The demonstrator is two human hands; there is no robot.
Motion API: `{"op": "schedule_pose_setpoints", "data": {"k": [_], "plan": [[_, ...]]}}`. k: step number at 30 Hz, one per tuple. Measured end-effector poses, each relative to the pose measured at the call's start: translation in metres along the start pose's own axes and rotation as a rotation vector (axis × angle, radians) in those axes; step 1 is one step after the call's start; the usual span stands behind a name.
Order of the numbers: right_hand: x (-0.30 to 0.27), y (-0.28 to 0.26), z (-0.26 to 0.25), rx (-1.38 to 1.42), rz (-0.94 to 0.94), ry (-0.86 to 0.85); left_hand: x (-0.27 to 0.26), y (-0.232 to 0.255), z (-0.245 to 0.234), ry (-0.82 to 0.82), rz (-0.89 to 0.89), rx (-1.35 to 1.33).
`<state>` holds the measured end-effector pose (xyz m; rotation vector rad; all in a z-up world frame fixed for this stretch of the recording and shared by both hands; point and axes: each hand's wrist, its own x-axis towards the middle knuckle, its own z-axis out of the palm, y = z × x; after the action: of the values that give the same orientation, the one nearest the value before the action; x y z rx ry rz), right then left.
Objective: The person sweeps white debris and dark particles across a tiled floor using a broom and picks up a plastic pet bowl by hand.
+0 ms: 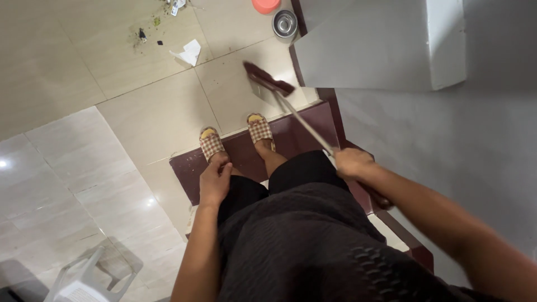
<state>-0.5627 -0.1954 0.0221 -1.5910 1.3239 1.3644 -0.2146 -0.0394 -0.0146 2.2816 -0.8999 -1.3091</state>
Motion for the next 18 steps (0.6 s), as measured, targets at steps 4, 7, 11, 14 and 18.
{"op": "schedule_pose_setpoints", "data": {"k": [4, 7, 11, 14, 18], "plan": [[0.036, 0.042, 0.031, -0.221, -0.029, 0.113, 0.003, 0.0, 0.002, -0.016, 0.015, -0.01], [0.064, 0.069, 0.04, -0.286, 0.011, 0.052, 0.005, 0.003, 0.004, -0.019, 0.029, -0.004], [0.077, 0.111, 0.051, -0.145, 0.027, 0.096, 0.004, 0.01, 0.009, -0.039, 0.016, 0.025], [0.083, 0.131, 0.051, 0.008, -0.025, -0.024, 0.006, 0.014, 0.012, -0.075, 0.014, 0.05], [0.087, 0.121, 0.035, 0.369, -0.119, -0.221, 0.008, 0.021, 0.012, -0.081, 0.052, 0.074]]}}
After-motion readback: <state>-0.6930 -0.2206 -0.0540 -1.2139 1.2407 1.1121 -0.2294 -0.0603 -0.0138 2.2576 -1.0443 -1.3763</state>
